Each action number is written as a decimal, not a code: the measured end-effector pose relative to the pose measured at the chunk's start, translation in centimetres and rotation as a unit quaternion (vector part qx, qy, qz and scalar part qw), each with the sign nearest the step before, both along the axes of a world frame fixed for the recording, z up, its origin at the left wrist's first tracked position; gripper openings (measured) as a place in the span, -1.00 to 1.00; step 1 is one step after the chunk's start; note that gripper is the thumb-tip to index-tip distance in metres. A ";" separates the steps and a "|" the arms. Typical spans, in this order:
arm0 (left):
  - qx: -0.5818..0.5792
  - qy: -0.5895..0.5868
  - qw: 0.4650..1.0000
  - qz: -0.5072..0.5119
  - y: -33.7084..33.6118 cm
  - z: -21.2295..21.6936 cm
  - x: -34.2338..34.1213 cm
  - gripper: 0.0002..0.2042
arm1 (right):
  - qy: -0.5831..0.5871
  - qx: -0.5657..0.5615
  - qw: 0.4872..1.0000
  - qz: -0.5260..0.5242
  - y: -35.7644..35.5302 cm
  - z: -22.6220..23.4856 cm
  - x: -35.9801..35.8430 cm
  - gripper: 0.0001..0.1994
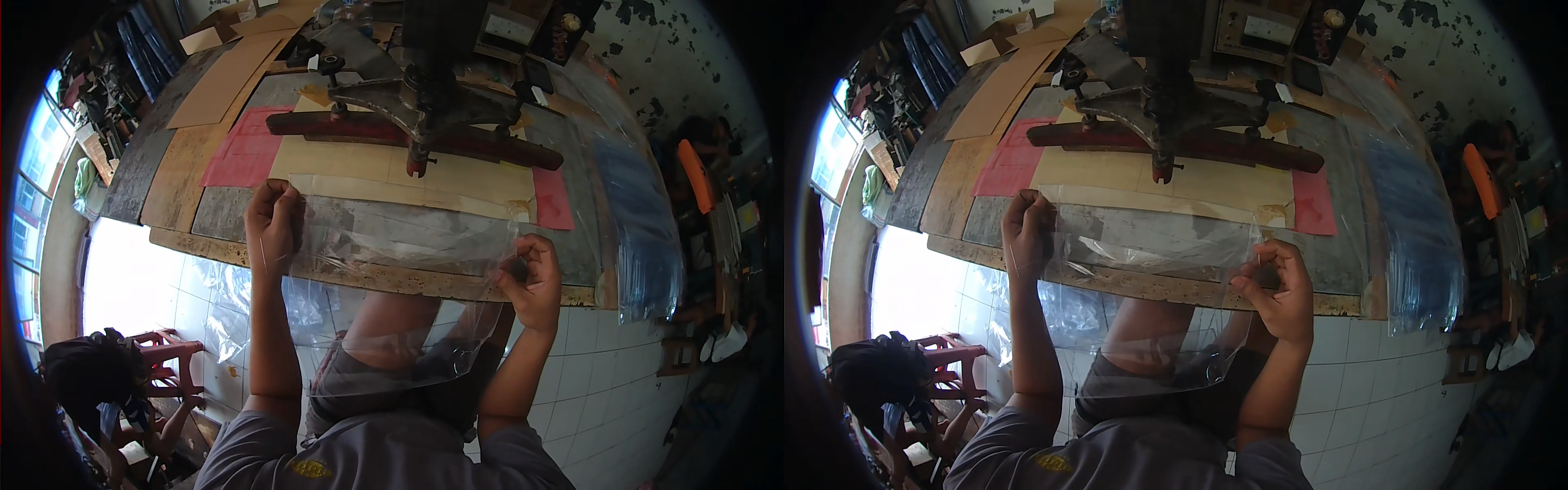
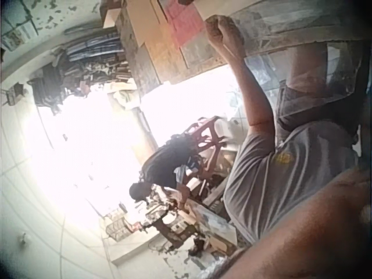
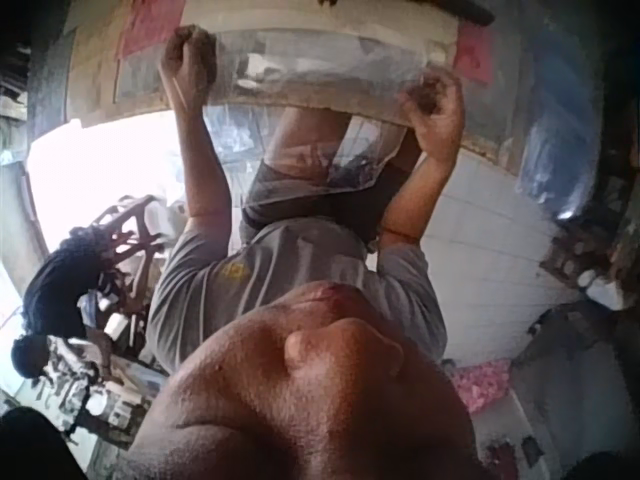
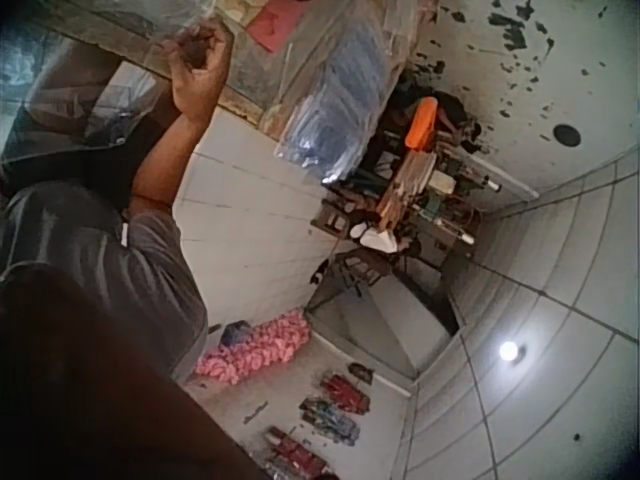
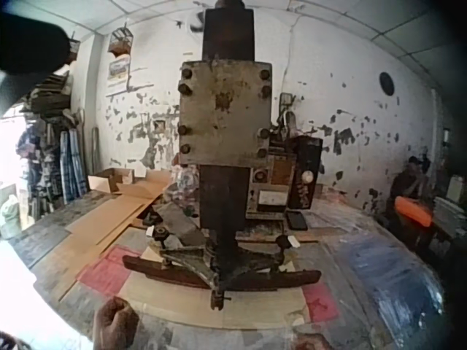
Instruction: The person folds and aligns clear plastic sheets on a wooden work table, placing them under a press machine by hand.
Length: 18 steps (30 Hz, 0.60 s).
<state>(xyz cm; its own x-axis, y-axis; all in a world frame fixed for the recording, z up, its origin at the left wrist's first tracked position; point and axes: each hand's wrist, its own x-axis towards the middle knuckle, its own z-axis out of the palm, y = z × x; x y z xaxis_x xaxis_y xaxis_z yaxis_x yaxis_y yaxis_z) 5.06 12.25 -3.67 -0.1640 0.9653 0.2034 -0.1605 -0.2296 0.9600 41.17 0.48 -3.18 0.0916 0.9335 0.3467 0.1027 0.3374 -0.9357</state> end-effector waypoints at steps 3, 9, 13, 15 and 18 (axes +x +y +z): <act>-0.003 -0.009 1.000 0.014 0.0 0.1 0.1 -0.88 | -0.003 -0.005 1.000 0.001 0.1 -0.1 0.1 -0.49; -0.033 0.019 0.999 0.009 -0.5 0.9 0.2 -0.87 | -0.009 0.022 1.000 -0.017 0.6 0.0 -0.2 -0.36; -0.023 0.015 1.000 0.006 -0.4 0.7 0.1 -0.87 | -0.043 -0.011 0.999 0.002 0.4 0.4 0.0 -0.13; -0.024 0.017 1.000 0.007 -0.4 0.8 0.1 -0.87 | -0.055 -0.011 0.998 0.010 0.4 0.6 0.1 -0.12; -0.022 0.032 0.999 0.004 -0.5 0.8 0.2 -0.87 | -0.032 -0.002 0.999 0.006 0.4 0.8 -0.4 -0.13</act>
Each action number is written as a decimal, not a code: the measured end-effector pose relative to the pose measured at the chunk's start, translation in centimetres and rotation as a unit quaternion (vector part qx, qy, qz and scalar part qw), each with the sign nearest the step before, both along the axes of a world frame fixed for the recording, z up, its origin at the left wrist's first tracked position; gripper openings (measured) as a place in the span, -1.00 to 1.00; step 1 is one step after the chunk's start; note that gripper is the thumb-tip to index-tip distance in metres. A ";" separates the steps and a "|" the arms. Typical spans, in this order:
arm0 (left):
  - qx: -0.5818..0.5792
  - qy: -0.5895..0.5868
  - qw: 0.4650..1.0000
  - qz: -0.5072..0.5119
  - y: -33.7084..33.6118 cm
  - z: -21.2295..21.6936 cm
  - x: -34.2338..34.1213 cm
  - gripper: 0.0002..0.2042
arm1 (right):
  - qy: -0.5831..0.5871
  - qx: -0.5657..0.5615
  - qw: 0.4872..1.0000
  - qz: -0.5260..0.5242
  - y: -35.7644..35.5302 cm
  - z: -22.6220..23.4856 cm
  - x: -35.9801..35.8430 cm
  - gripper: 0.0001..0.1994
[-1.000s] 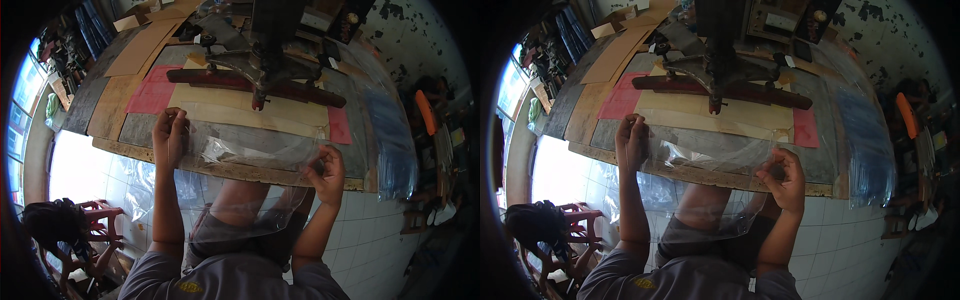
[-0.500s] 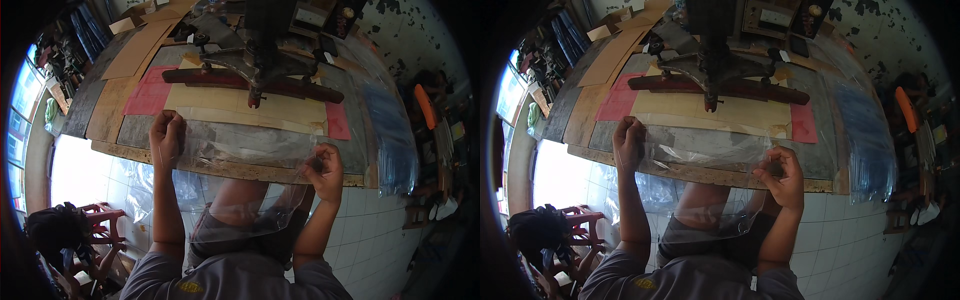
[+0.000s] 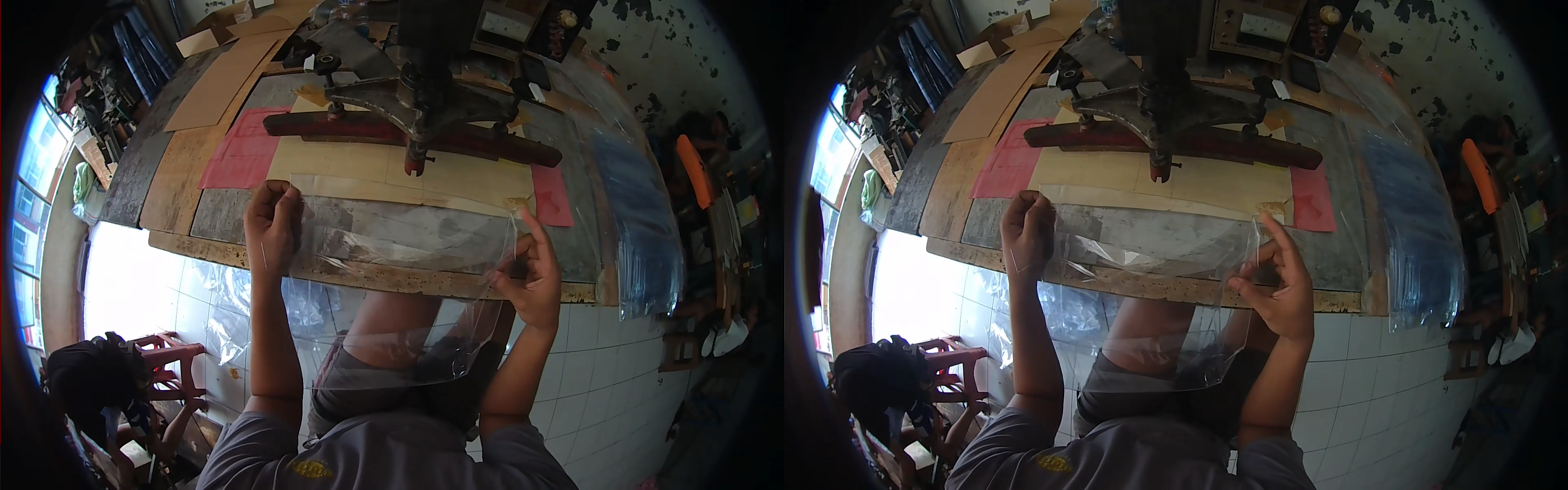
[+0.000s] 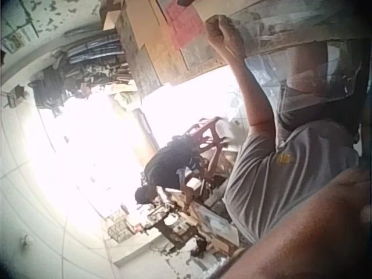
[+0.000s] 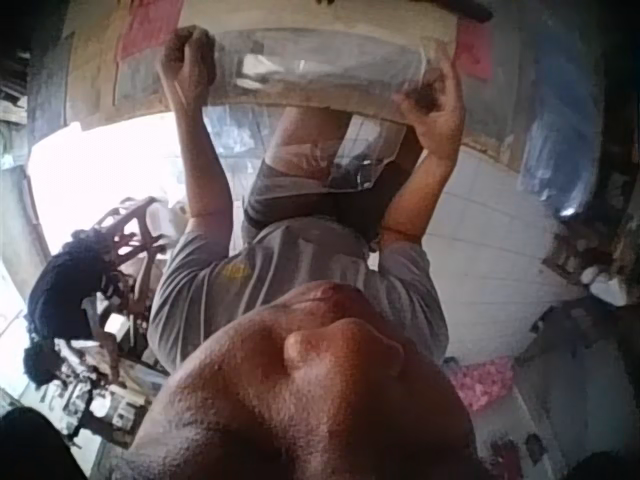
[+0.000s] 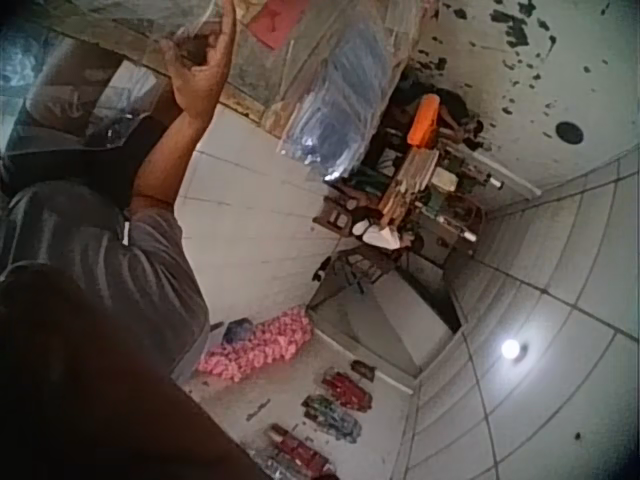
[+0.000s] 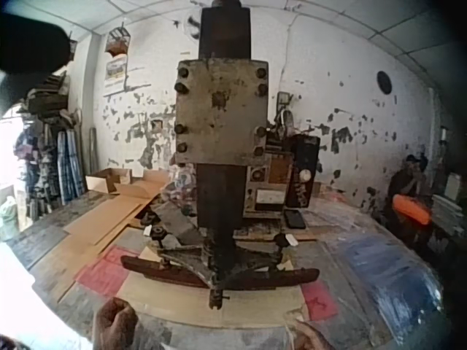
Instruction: The person folds and aligns clear plastic sheets on a wooden work table, placing them under a press machine by hand.
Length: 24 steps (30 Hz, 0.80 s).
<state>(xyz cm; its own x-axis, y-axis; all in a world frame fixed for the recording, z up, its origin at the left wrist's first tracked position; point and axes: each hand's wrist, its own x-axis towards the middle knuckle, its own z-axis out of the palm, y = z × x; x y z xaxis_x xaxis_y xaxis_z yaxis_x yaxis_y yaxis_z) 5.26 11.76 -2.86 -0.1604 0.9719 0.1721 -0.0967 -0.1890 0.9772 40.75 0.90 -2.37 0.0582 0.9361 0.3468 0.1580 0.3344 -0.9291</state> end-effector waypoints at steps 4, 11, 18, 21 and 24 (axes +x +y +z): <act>-0.008 0.003 1.000 0.010 -0.1 0.2 0.2 -0.87 | -0.013 0.008 1.000 -0.008 0.0 -0.3 0.5 -0.14; -0.011 0.022 1.000 0.001 -0.2 0.2 0.0 -0.87 | -0.010 -0.024 0.999 0.020 0.0 0.2 0.3 -0.17; -0.009 0.014 1.000 -0.007 -0.2 0.2 0.0 -0.87 | -0.040 0.008 0.999 0.034 0.0 -0.3 0.8 -0.23; -0.007 0.021 1.000 0.005 -0.3 0.4 0.1 -0.87 | -0.024 0.024 0.999 0.038 0.0 -0.9 0.9 -0.28; -0.005 0.020 1.000 -0.001 -0.2 0.3 0.2 -0.86 | -0.004 0.031 0.999 0.044 -0.2 -1.6 1.3 -0.32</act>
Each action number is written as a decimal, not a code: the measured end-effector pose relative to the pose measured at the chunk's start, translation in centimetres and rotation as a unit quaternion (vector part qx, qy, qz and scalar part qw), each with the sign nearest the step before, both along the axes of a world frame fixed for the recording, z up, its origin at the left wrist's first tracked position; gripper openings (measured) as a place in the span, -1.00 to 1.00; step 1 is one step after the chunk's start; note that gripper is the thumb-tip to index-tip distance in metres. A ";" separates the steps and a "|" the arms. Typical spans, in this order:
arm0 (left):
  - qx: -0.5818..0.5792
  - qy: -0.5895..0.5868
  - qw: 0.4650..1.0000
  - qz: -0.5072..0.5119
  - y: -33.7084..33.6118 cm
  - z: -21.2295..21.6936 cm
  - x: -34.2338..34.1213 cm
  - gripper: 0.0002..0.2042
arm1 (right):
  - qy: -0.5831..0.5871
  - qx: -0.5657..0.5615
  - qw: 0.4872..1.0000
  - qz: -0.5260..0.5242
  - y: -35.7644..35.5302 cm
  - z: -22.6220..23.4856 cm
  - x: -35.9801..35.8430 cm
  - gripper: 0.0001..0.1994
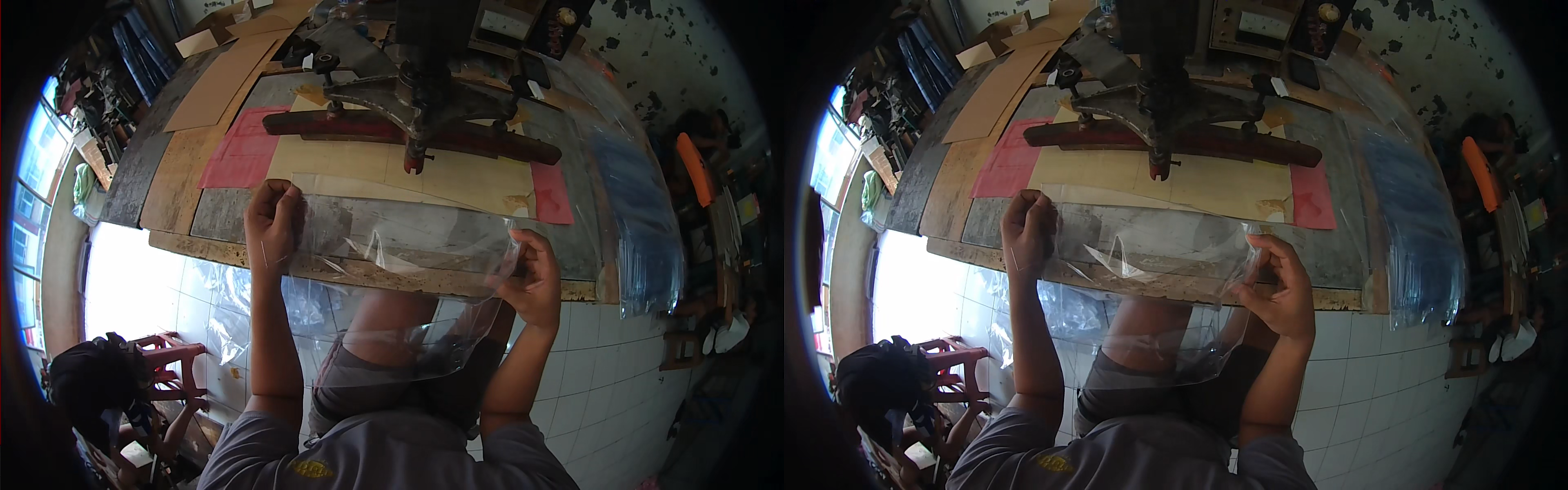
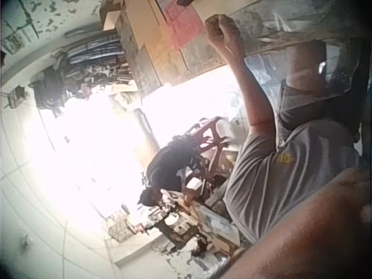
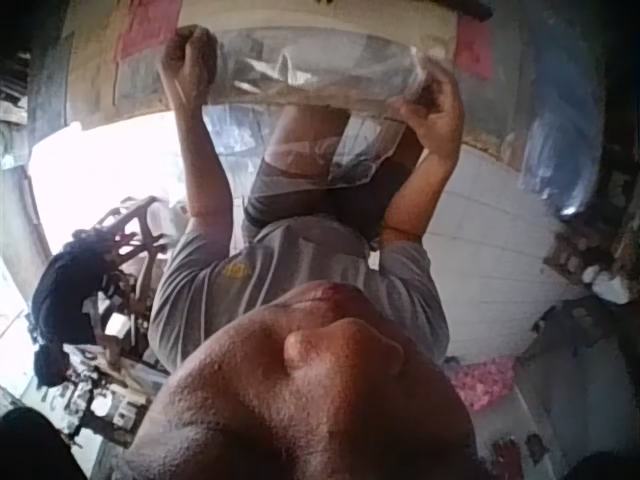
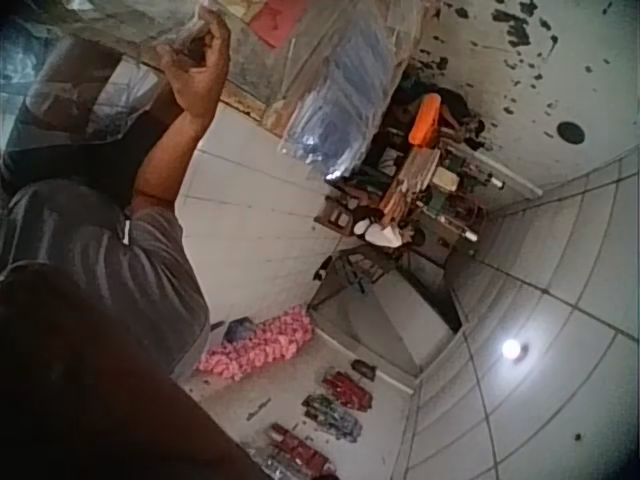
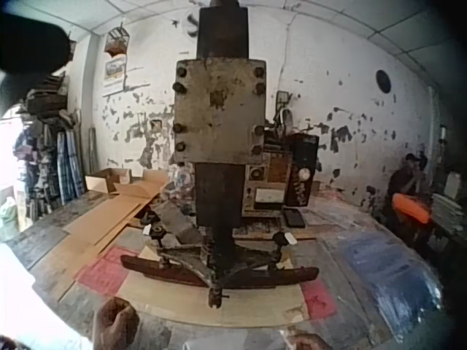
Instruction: The person folds and aligns clear plastic sheets on a wooden work table, placing them under a press machine by hand.
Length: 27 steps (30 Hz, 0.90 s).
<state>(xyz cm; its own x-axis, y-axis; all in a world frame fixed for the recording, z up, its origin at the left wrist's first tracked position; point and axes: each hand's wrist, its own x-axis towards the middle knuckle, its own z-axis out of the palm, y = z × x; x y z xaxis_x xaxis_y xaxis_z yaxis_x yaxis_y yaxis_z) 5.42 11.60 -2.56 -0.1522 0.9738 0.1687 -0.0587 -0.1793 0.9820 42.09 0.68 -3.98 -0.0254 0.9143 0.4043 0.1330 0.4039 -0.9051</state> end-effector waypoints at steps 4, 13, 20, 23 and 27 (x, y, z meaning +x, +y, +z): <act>0.011 -0.002 1.000 -0.006 0.3 -0.6 -0.3 -0.86 | -0.001 0.012 1.000 0.002 0.0 -0.3 0.2 -0.38; -0.004 0.015 1.000 0.008 0.2 -0.3 0.0 -0.85 | 0.030 -0.006 0.999 0.023 -0.6 -0.4 0.3 -0.43; -0.012 0.027 0.999 0.013 0.1 -0.2 0.0 -0.86 | 0.022 0.007 0.999 0.022 -0.4 -0.6 0.5 -0.48; -0.017 0.031 0.999 0.013 0.0 0.1 0.1 -0.86 | 0.005 0.009 1.000 0.020 -0.4 -0.7 0.5 -0.50; 0.001 0.020 1.000 0.003 0.3 -0.8 -0.3 -0.84 | 0.006 0.008 1.000 0.011 -0.3 -0.5 0.3 -0.51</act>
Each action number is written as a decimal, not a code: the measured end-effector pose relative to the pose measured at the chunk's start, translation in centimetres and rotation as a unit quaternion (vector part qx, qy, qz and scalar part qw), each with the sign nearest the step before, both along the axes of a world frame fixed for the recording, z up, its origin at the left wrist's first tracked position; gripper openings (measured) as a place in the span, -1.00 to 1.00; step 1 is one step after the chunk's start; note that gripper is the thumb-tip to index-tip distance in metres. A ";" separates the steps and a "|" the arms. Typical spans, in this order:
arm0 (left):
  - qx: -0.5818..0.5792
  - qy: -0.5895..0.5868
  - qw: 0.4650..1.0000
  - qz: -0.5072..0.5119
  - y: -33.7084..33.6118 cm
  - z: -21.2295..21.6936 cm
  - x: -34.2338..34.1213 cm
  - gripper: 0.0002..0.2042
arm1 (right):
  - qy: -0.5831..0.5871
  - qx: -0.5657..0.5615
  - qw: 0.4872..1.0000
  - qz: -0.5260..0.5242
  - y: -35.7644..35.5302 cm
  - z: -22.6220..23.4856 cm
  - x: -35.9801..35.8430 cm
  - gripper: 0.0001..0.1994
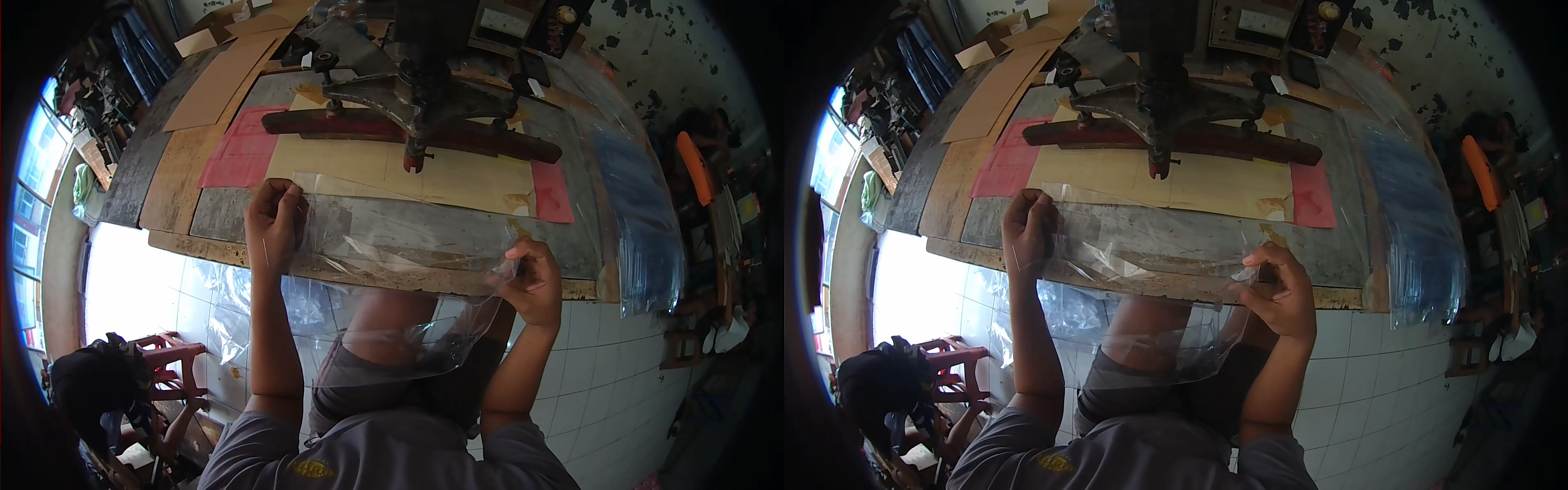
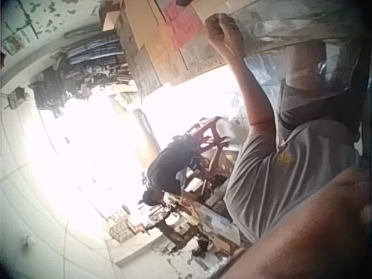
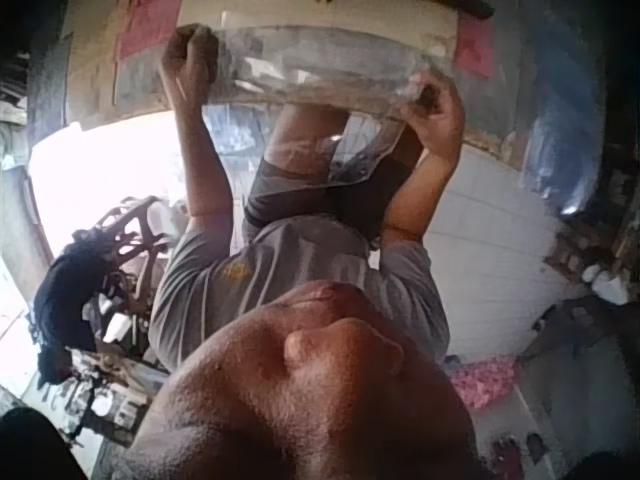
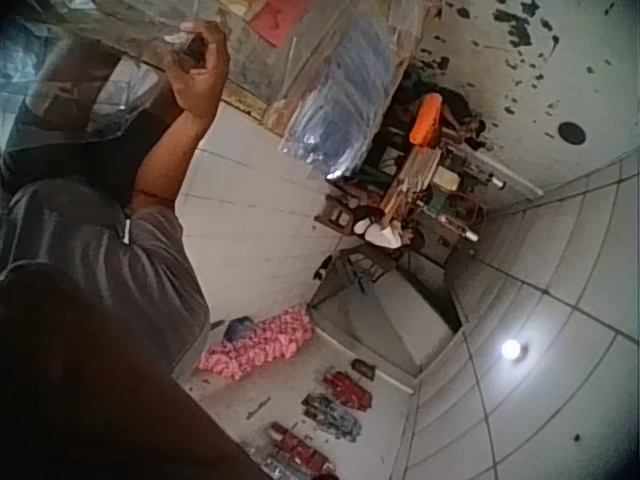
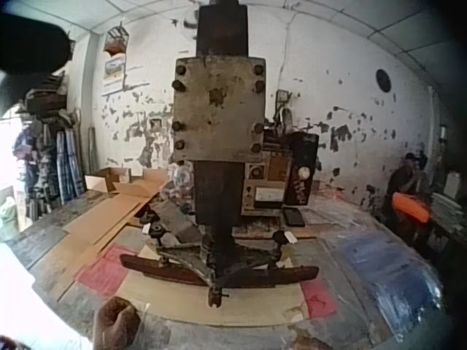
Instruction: The person folds and aligns clear plastic sheets on a wooden work table, placing them under a press machine by hand.
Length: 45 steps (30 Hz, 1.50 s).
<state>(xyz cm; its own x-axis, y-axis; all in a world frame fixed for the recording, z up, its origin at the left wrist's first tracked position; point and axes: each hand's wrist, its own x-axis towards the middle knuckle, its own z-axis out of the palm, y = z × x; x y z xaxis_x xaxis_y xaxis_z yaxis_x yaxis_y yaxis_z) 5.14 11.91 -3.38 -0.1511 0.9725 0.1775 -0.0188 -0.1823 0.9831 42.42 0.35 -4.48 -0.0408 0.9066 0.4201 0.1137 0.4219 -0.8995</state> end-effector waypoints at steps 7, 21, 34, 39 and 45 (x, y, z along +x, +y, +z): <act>0.007 -0.005 1.000 -0.005 0.1 -0.1 0.0 -0.83 | 0.019 -0.022 1.000 0.009 -0.1 0.1 0.1 -0.53; -0.012 -0.019 1.000 -0.012 -0.1 0.4 0.1 -0.83 | -0.001 -0.014 0.999 -0.031 0.6 1.3 -1.0 -0.16; -0.017 -0.010 1.000 -0.001 -0.2 0.6 0.2 -0.84 | -0.006 -0.031 0.999 -0.040 0.5 1.7 -1.3 -0.16; -0.016 -0.001 1.000 0.006 -0.3 0.5 0.1 -0.85 | -0.008 -0.024 0.999 -0.040 0.5 1.6 -1.2 -0.16; -0.009 -0.016 1.000 -0.005 -0.3 0.4 0.1 -0.86 | -0.012 -0.028 0.999 -0.044 0.5 1.5 -1.2 -0.17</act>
